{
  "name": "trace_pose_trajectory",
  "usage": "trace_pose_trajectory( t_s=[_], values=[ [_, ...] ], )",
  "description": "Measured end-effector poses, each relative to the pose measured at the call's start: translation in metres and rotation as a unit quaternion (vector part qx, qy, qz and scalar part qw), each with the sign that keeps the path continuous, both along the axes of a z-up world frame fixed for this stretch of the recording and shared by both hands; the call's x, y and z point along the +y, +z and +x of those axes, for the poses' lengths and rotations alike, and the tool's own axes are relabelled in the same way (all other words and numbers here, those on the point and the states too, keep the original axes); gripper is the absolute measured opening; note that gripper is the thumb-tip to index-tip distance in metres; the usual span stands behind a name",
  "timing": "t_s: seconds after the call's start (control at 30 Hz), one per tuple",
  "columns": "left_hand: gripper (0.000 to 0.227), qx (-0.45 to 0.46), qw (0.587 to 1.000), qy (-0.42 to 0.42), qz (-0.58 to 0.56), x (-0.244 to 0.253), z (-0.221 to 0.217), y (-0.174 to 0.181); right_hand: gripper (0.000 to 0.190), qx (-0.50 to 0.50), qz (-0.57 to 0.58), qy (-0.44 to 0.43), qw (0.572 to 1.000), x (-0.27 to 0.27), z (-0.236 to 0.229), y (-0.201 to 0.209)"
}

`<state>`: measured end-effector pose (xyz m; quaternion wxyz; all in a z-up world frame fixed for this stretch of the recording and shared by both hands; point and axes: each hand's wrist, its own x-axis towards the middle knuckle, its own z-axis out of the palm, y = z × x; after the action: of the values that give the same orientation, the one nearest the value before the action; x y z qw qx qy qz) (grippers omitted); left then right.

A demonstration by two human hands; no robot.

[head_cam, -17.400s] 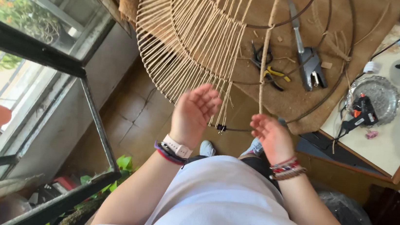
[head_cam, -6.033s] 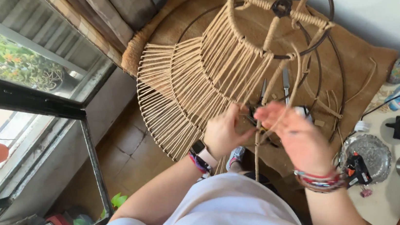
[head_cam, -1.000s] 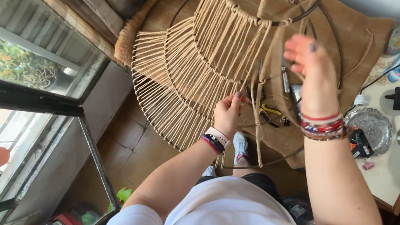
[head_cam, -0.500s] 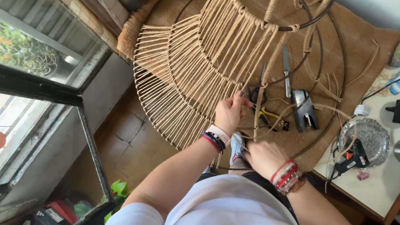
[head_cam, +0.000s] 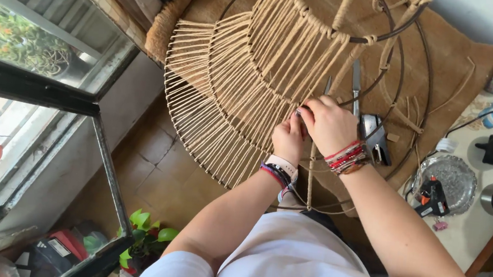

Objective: Assembling a wicker lampshade by tying vertical ribs to a frame and trimming the excess.

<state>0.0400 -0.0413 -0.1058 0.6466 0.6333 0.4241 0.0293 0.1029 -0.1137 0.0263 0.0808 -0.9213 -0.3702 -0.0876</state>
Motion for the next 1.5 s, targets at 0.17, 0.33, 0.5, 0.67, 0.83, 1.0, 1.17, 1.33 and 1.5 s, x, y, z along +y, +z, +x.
trace_pose_trajectory(
  t_s=[0.17, 0.33, 0.5, 0.67, 0.83, 1.0, 1.17, 1.33, 1.5],
  values=[
    [0.041, -0.063, 0.998, 0.027, -0.001, -0.014, -0.018, 0.018, 0.020, -0.018, -0.022, 0.002, 1.000, 0.002, 0.010, -0.016],
    [0.035, -0.110, 0.992, 0.001, 0.061, 0.002, -0.075, 0.074, 0.025, 0.016, -0.022, 0.027, 0.999, 0.005, 0.014, 0.001],
    [0.056, -0.089, 0.878, -0.218, 0.418, 0.032, -0.116, 0.061, 0.026, 0.049, -0.054, 0.006, 0.997, 0.009, 0.015, 0.005],
    [0.073, 0.063, 0.809, -0.346, 0.471, 0.029, -0.088, 0.073, 0.029, 0.058, -0.074, 0.004, 0.996, 0.013, 0.016, 0.004],
    [0.037, 0.097, 0.752, -0.083, 0.646, -0.020, -0.020, 0.000, 0.028, 0.078, -0.106, -0.018, 0.991, 0.015, 0.021, 0.001],
    [0.017, 0.067, 0.884, -0.324, 0.330, -0.019, 0.013, -0.027, 0.064, 0.639, 0.166, 0.011, 0.751, 0.000, 0.027, 0.003],
    [0.049, -0.057, 0.922, -0.321, 0.208, -0.009, -0.013, -0.037, 0.051, 0.727, 0.596, 0.045, 0.337, -0.008, -0.007, -0.044],
    [0.048, -0.215, 0.904, -0.309, 0.202, 0.024, -0.085, 0.044, 0.040, 0.692, 0.687, 0.071, 0.207, 0.013, -0.031, 0.000],
    [0.047, -0.287, 0.907, -0.154, 0.266, 0.055, -0.089, 0.117, 0.030, 0.496, 0.610, -0.010, 0.618, -0.007, -0.040, 0.004]
  ],
)
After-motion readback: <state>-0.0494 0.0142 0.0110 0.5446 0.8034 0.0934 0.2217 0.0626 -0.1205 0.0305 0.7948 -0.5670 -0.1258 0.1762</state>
